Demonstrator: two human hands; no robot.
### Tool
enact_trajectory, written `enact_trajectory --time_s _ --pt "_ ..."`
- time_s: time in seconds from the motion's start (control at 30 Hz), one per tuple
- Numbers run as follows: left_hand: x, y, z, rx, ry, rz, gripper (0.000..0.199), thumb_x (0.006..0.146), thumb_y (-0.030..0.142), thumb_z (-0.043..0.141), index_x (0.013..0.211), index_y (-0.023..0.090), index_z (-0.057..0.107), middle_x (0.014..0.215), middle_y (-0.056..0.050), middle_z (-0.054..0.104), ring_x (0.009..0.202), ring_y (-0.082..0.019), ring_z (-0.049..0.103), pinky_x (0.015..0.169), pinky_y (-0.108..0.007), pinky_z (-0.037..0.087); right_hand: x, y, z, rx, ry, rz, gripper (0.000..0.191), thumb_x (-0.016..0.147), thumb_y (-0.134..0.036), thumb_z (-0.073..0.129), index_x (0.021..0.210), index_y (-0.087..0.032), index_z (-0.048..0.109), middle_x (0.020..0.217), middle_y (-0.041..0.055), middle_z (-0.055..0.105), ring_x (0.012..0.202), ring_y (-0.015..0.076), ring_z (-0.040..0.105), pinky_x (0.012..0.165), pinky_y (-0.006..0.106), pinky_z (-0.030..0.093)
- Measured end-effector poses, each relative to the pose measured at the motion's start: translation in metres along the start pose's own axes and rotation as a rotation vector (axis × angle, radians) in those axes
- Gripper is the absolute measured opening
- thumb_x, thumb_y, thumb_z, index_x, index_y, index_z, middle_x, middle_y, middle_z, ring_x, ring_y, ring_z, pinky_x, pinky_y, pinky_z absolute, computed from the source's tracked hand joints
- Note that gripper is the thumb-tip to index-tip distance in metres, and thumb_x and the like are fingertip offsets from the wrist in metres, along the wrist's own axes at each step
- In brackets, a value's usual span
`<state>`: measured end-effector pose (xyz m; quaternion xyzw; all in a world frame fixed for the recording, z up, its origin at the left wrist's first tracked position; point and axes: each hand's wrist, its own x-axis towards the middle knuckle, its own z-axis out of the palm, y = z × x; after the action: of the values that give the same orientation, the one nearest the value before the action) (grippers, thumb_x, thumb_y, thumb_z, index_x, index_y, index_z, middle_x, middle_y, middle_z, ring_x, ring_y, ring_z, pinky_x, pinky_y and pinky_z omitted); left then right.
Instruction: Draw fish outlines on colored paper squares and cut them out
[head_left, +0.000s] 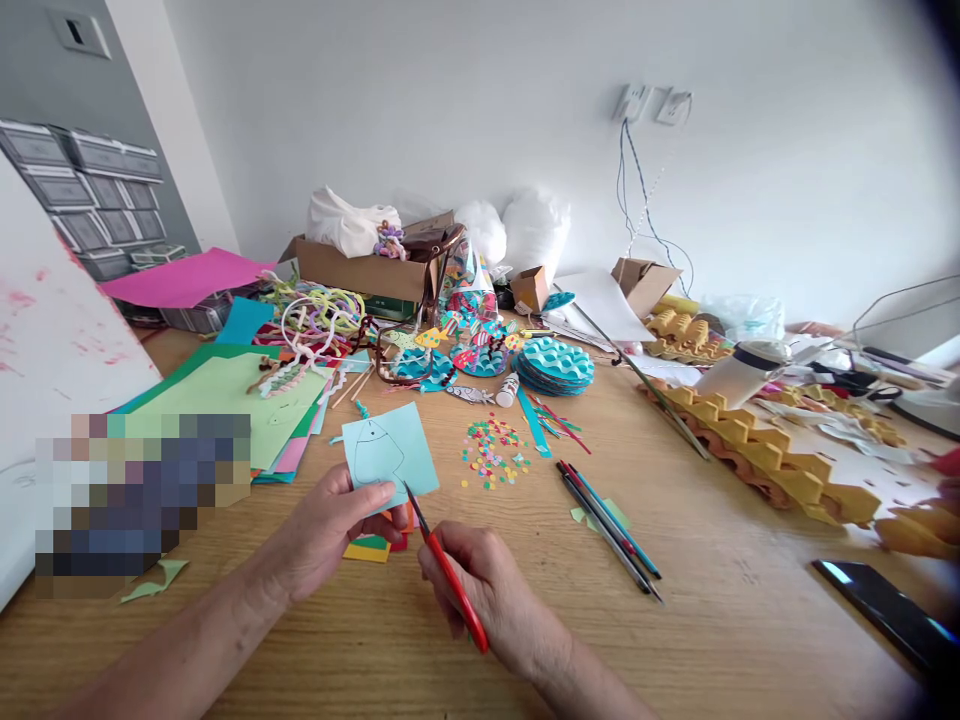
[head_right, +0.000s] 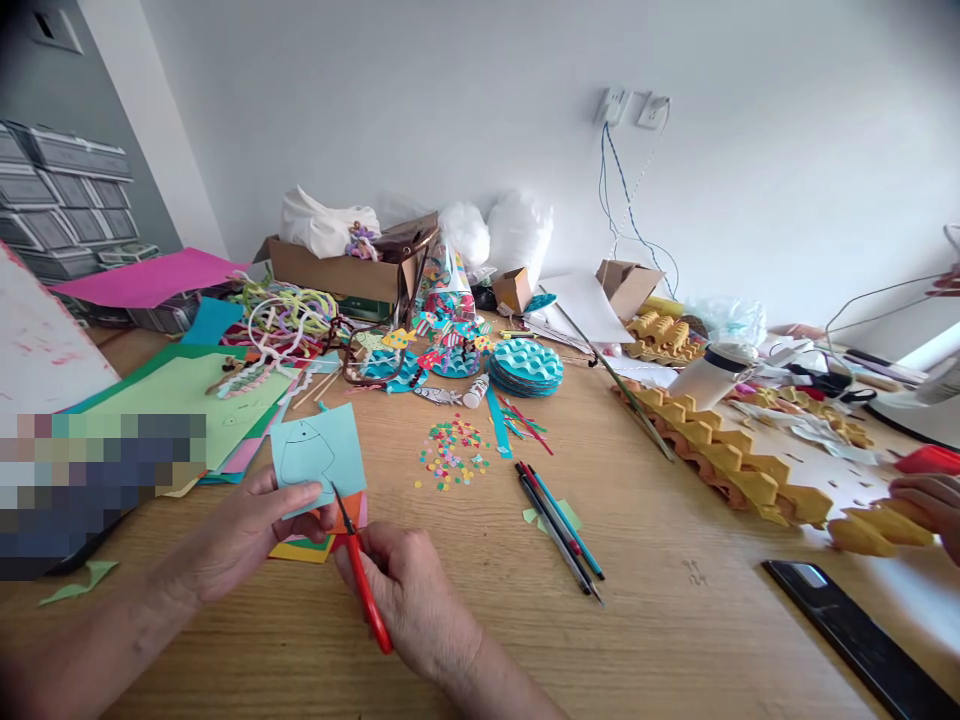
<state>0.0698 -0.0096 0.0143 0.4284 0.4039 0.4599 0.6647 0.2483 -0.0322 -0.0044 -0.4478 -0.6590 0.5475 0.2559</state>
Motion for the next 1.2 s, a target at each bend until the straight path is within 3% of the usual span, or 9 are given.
enact_trajectory --time_s 0.5,1.0,1.2 --pt "0.0021 -0.0024 -0.0083 0.015 0.018 -0.048 0.016 0.066 0.032 0.072 0.066 0.017 0.067 0.063 -0.002 0.069 0.062 -0.015 0.062 0.059 -0.024 0.051 0.0 0.0038 -0.0006 -0.047 -0.001 -0.06 0.036 0.09 -0.04 0.043 0.063 -0.018 0.041 0.05 -0.0073 0.032 0.045 0.0057 0.027 0.044 0.021 0.019" --pt "0.0019 0.002 -0.0031 0.044 0.034 -0.042 0.017 0.063 0.033 0.073 0.065 0.017 0.068 0.062 0.0 0.069 0.057 -0.014 0.061 0.056 -0.025 0.052 0.0002 -0.0024 -0.0021 0.063 -0.069 0.007 0.029 0.088 -0.033 0.044 0.064 -0.018 0.045 0.047 -0.0073 0.039 0.037 0.0057 0.037 0.036 0.015 0.028" --pt "0.0031 -0.0006 -0.002 0.033 -0.022 -0.026 0.017 0.065 0.033 0.071 0.065 0.015 0.069 0.06 -0.002 0.069 0.059 -0.015 0.061 0.054 -0.023 0.051 -0.0004 -0.0016 -0.0007 0.092 -0.067 -0.008 0.027 0.088 -0.031 0.044 0.065 -0.018 0.046 0.047 -0.0076 0.039 0.036 0.0054 0.037 0.035 0.015 0.028"
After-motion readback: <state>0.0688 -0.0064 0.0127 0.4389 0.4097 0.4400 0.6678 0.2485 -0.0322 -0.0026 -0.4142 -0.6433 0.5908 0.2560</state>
